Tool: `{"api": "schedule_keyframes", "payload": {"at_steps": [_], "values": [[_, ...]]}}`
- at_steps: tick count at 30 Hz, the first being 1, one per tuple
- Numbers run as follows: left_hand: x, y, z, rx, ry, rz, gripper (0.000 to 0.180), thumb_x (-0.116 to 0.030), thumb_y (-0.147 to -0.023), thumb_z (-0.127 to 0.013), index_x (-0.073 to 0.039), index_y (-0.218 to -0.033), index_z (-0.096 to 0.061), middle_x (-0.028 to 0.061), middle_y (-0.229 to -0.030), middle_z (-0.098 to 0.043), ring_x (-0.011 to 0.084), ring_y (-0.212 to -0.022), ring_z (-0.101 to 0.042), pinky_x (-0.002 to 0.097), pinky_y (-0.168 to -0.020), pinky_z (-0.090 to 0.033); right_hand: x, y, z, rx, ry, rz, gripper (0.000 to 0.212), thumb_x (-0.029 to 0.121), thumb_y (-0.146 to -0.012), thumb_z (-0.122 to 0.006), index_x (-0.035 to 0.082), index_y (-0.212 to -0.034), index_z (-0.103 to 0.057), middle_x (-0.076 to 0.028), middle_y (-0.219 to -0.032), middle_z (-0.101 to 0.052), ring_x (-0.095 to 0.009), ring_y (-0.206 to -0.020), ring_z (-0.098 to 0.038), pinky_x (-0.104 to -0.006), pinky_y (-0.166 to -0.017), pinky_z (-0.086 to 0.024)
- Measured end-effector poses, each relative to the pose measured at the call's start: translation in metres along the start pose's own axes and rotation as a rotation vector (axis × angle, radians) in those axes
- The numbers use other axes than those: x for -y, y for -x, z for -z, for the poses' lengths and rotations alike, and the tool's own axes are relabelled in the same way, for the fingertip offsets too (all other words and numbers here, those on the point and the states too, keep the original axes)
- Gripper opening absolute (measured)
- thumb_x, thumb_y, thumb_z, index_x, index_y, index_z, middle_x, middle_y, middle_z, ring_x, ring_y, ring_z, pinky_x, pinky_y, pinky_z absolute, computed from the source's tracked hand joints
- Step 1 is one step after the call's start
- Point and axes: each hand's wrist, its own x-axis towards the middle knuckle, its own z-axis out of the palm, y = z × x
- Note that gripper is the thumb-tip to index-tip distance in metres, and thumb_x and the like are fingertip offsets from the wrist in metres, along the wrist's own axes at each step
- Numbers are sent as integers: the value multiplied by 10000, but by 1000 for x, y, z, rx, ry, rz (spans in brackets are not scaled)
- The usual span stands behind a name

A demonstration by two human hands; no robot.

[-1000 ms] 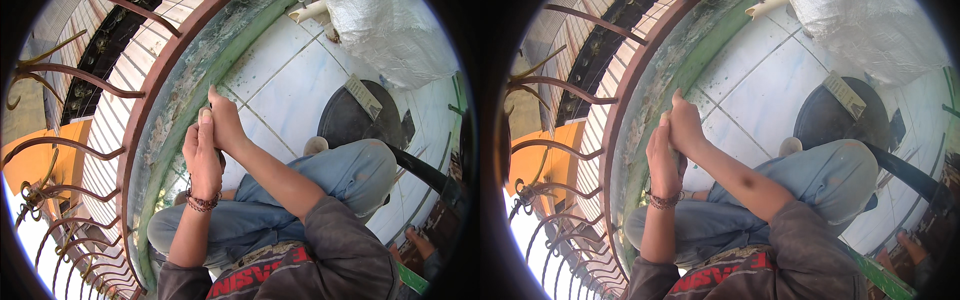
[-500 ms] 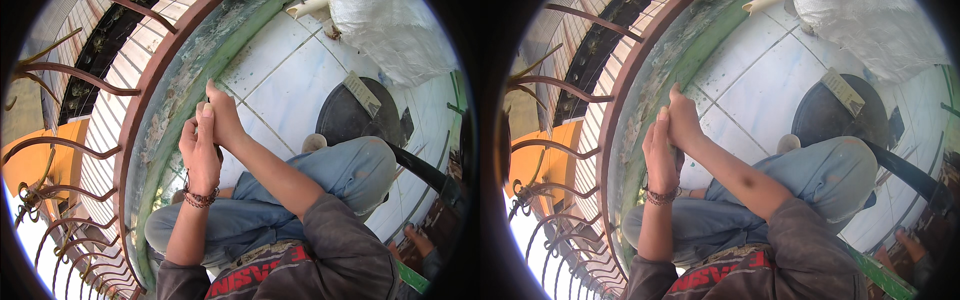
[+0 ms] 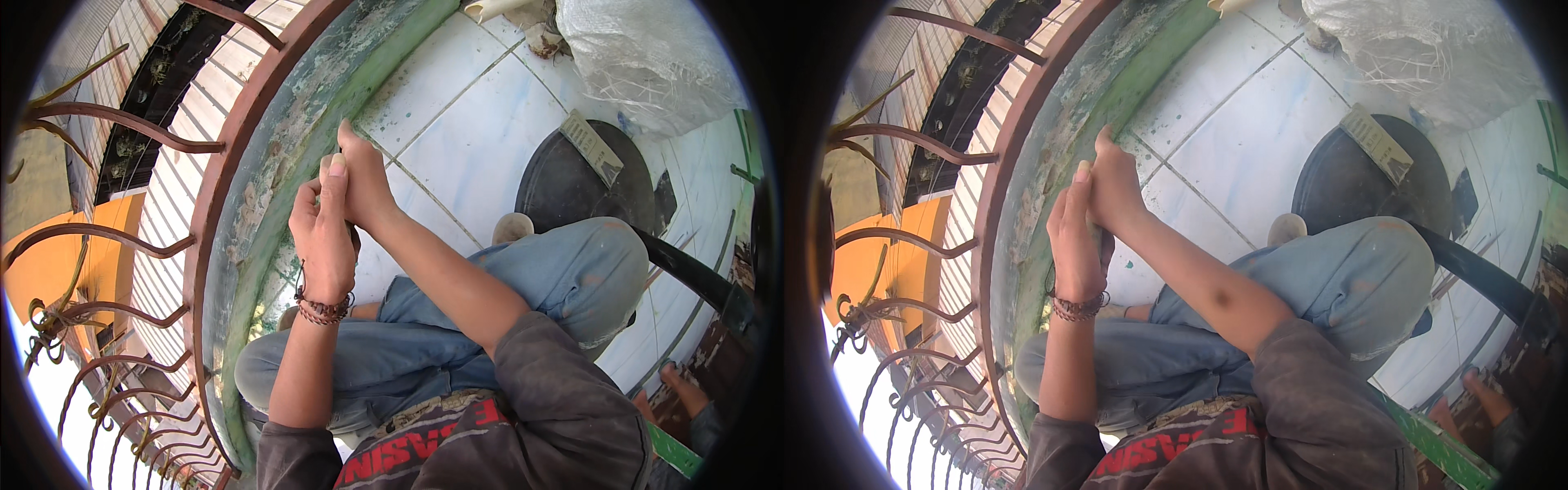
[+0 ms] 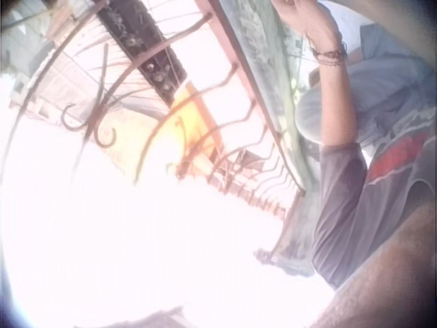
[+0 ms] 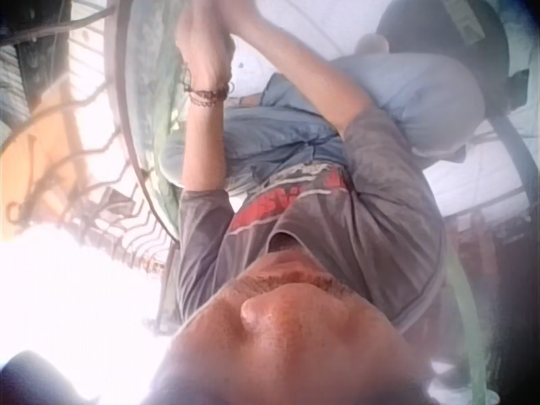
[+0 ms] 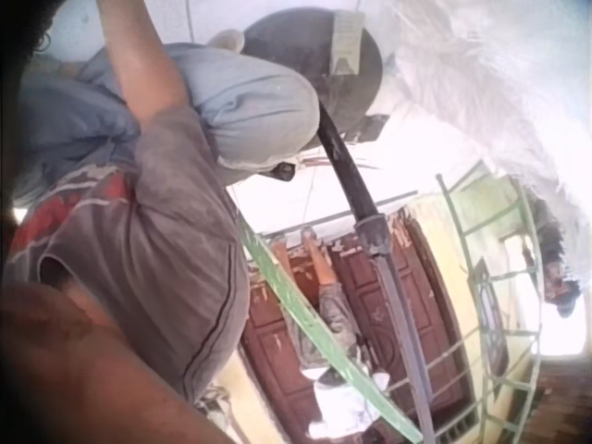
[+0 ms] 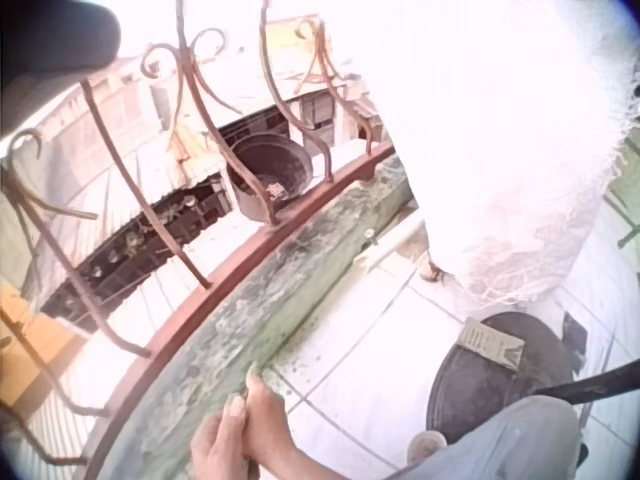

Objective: The person scrapes green paint from a curved tiled surface using a small metal scraper. They hold the surface with one hand and scrape with the other, removing flakes of paint.

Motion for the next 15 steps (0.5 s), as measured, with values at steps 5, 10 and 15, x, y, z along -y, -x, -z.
{"api": "schedule_keyframes", "payload": {"at_steps": [5, 10, 15], "values": [[3, -14, 3, 17, -90, 108, 479, -390, -962, -571, 52, -1144, -598, 58, -926, -601, 92, -753, -540, 234, -621, -440, -8, -4, -6, -51, 6, -23, 698, 149, -796, -580, -300, -1266, -328, -194, -653, -579, -267, -654, -655, -353, -618, -514], [8, -6, 5, 9, -92, 66, 499, -453, -947, -584, 36, -1046, -604, 21, -729, -554, 50, -516, -456, 216, -418, -348, -5, 3, -6, 86, -51, -158, 297, 137, -817, -563, -125, -925, -475, -260, -744, -619, -302, -747, -670, -407, -693, -517], [10, -13, 4, -32, -103, 69, 554, -496, -932, -604, 56, -966, -580, 20, -578, -518, 62, -405, -409, 227, -382, -307, -22, 3, -19, 1, -127, -178, 406, 142, -814, -578, -184, -1036, -482, -230, -735, -610, -301, -691, -638, -376, -644, -504]]}}
